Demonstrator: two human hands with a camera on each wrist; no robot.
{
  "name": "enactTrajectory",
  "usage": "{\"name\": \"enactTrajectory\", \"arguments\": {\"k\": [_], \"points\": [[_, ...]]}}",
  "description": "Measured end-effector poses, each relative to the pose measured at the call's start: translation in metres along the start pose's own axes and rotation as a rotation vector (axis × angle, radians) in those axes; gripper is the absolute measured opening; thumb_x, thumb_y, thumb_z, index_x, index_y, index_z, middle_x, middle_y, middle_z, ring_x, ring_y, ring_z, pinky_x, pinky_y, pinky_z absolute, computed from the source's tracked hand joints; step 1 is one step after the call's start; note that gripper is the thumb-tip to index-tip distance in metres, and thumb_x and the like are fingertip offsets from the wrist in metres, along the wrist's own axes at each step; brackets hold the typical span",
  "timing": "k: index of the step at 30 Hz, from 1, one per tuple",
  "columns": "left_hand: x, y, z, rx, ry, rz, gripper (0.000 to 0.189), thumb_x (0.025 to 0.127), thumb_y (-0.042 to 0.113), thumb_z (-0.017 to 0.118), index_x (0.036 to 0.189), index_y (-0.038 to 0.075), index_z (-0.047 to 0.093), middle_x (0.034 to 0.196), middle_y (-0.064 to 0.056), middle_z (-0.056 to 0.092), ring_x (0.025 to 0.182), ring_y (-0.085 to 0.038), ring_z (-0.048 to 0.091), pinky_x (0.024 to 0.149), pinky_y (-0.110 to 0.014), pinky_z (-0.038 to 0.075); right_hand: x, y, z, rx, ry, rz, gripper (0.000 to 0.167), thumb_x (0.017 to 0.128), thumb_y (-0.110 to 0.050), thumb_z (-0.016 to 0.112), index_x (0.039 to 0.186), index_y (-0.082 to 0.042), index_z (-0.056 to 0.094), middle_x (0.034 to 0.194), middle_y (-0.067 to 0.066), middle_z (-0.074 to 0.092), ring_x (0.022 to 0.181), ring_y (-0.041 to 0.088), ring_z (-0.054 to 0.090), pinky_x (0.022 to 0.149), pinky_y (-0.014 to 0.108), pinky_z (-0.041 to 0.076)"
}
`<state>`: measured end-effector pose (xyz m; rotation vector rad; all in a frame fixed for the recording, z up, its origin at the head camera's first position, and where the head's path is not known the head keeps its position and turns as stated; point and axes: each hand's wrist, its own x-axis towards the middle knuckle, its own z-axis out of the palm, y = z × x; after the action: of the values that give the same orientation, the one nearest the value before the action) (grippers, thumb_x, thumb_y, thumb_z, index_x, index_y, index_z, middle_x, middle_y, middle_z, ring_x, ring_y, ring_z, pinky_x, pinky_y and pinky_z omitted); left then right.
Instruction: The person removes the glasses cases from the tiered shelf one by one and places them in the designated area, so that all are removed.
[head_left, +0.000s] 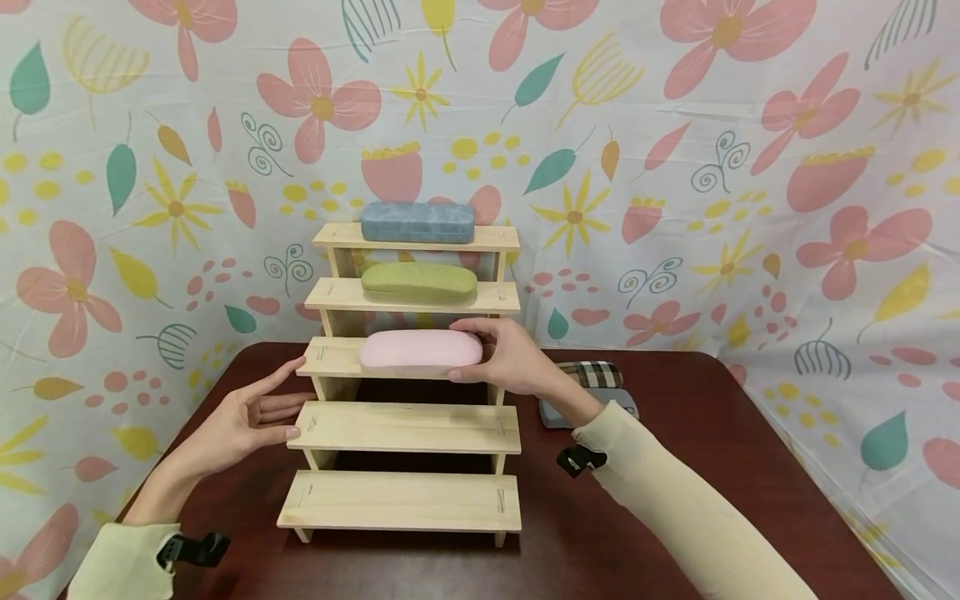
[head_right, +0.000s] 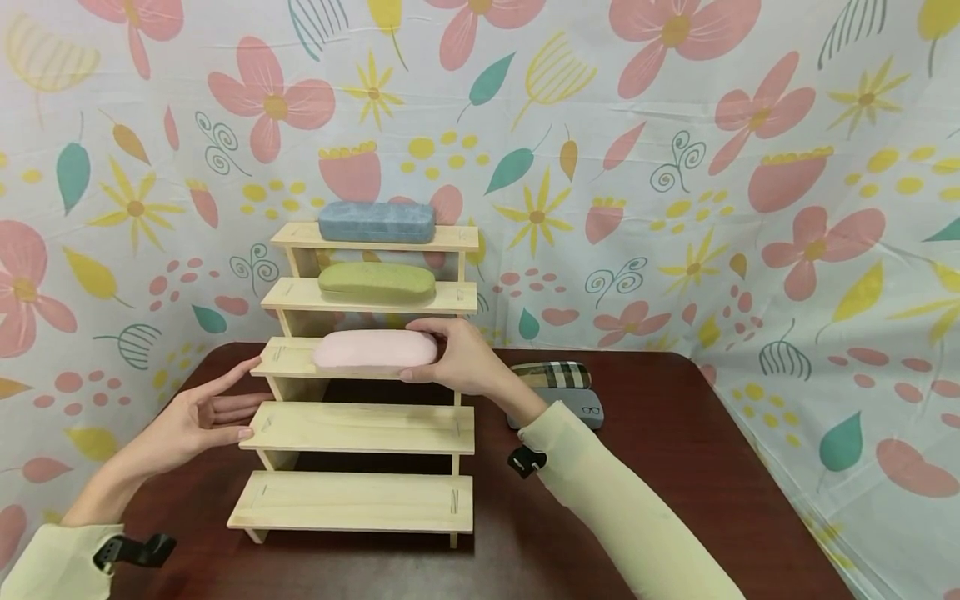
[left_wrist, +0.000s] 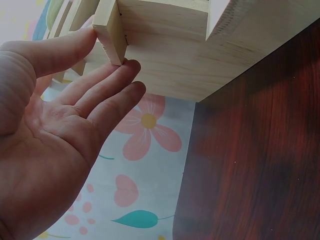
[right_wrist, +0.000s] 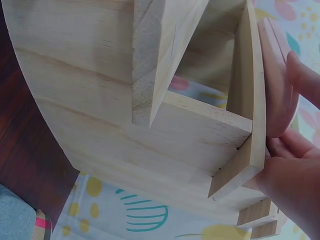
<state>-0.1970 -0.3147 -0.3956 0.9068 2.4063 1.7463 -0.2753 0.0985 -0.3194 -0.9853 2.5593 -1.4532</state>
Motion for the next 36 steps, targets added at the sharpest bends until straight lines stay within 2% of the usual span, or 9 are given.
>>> {"name": "enactTrajectory", "arguments": {"k": [11,18,27,31,36], "points": [[0.000,-0.001,0.000,0.010,0.010,-0.008,0.095,0.094,-0.012,0.072,0.170,0.008,0.019,0.144,-0.046,0.045,0.126,-0.011,0.063,0.083,-0.038,0.063,-0.015,-0.001,-0.004,0.058,0.035,-0.001,0.062,0.084,-0.007,0.090,0.141,-0.002,0.066,0.140,0.014,0.062,0.114,0.029,0.065,0.095,0.045,0.058],[0.000,-0.002,0.000,0.024,0.014,-0.024,0.095,0.094,-0.011,0.073,0.170,0.009,0.019,0.145,-0.046,0.045,0.126,-0.009,0.063,0.083,-0.038,0.063,-0.025,-0.001,-0.009,0.099,0.043,-0.012,0.060,0.084,-0.004,0.090,0.140,-0.005,0.067,0.139,0.011,0.063,0.115,0.027,0.066,0.097,0.043,0.057],[-0.001,-0.005,-0.001,0.016,0.009,-0.028,0.096,0.094,-0.011,0.073,0.170,0.009,0.018,0.146,-0.047,0.043,0.127,-0.009,0.062,0.083,-0.039,0.063,-0.038,0.002,-0.017,0.089,0.067,-0.023,0.061,0.084,-0.007,0.090,0.141,-0.007,0.067,0.133,0.009,0.067,0.099,0.027,0.067,0.077,0.042,0.057],[0.000,-0.005,-0.001,0.020,0.013,-0.028,0.096,0.094,-0.011,0.073,0.170,0.009,0.018,0.147,-0.045,0.043,0.127,-0.008,0.062,0.083,-0.039,0.063,-0.044,0.001,-0.022,0.104,0.070,-0.030,0.062,0.084,-0.007,0.090,0.141,-0.007,0.067,0.132,0.009,0.068,0.103,0.025,0.068,0.083,0.038,0.057],[0.001,-0.004,-0.002,0.025,0.010,-0.031,0.096,0.094,-0.011,0.073,0.170,0.010,0.018,0.146,-0.044,0.045,0.126,-0.008,0.063,0.083,-0.039,0.063,-0.052,0.000,-0.028,0.099,0.084,-0.040,0.063,0.084,-0.008,0.091,0.141,-0.007,0.067,0.132,0.009,0.069,0.105,0.024,0.068,0.088,0.044,0.057]]}}
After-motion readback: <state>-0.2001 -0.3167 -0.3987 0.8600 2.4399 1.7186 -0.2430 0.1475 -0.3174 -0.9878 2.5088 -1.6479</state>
